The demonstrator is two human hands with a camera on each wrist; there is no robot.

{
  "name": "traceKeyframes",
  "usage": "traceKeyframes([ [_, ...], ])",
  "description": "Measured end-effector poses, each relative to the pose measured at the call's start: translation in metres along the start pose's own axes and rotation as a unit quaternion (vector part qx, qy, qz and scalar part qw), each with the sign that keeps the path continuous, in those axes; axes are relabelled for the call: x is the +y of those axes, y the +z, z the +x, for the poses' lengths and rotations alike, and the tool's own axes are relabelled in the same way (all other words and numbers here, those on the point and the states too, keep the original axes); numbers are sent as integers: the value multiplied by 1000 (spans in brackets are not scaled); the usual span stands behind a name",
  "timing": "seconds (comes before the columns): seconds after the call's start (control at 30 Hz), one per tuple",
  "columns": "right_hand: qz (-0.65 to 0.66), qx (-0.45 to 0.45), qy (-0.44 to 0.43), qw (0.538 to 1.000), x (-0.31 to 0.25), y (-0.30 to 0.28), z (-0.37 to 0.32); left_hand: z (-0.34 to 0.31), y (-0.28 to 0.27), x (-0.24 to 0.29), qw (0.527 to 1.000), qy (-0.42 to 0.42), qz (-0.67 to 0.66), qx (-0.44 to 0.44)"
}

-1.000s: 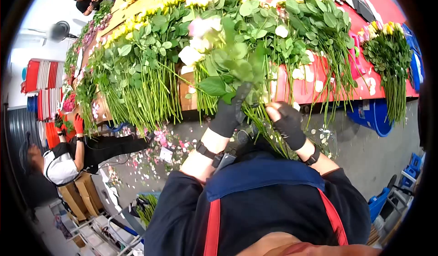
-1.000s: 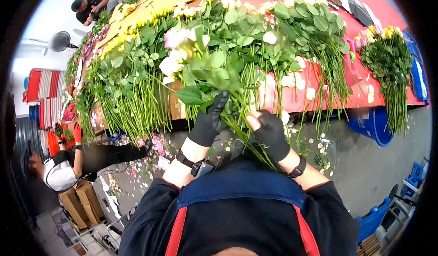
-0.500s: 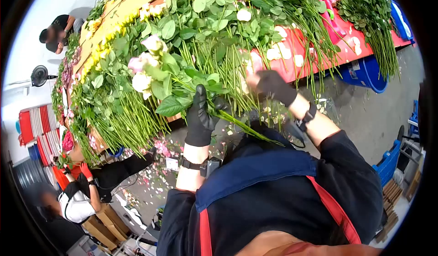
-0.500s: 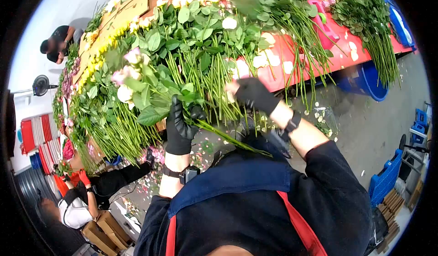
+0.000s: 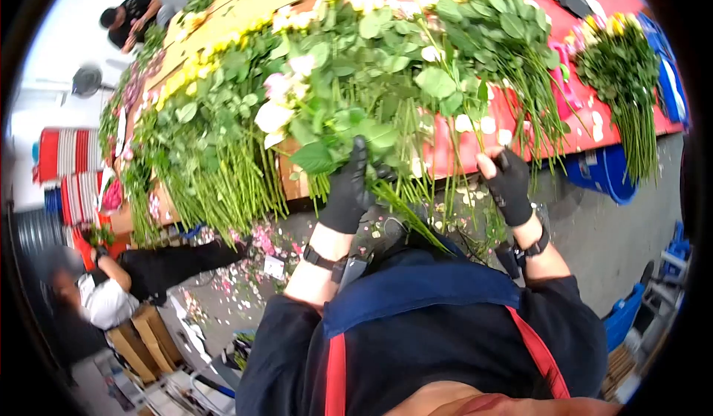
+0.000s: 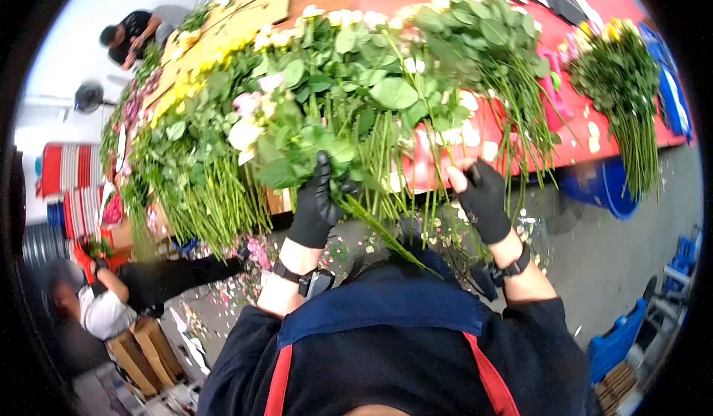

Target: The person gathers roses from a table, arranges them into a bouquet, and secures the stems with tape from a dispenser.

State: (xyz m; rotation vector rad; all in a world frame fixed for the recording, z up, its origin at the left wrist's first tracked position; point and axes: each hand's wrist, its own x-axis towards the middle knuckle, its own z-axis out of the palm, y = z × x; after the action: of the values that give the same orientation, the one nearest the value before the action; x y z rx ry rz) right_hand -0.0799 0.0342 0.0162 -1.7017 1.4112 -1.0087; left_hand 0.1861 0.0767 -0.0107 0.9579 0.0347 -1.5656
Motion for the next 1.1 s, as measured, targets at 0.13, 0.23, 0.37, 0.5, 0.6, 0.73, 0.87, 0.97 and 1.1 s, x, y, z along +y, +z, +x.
traceKeyframes([
  [0.13,98,-53,-80,991,-33,38,-16,-1,0,-7,992,-23,-41,-113],
  [0.23,29,-98,-230,968,-39,71,-16,-17,4,-6,991,50,13,-123],
  [0.37,2,-164,-269,949,-46,90,-28,0,-59,-16,882,285,361,-104],
  [0.5,51,-321,-184,928,-39,93,-19,-28,-72,3,972,120,-64,-192],
  [0.6,114,-276,-4,954,-23,117,13,-39,-102,29,967,44,-58,-243],
  [0.73,-34,-156,62,985,1,168,75,-64,-88,49,988,52,-35,-141],
  [0.87,-188,-95,83,974,-1,221,94,-68,-109,80,984,19,-48,-170],
  [0.97,-265,3,-15,964,44,239,97,-68,-136,109,988,2,-31,-151],
  [1.1,-132,91,5,987,-23,220,71,-62,-192,139,971,3,-113,-208],
])
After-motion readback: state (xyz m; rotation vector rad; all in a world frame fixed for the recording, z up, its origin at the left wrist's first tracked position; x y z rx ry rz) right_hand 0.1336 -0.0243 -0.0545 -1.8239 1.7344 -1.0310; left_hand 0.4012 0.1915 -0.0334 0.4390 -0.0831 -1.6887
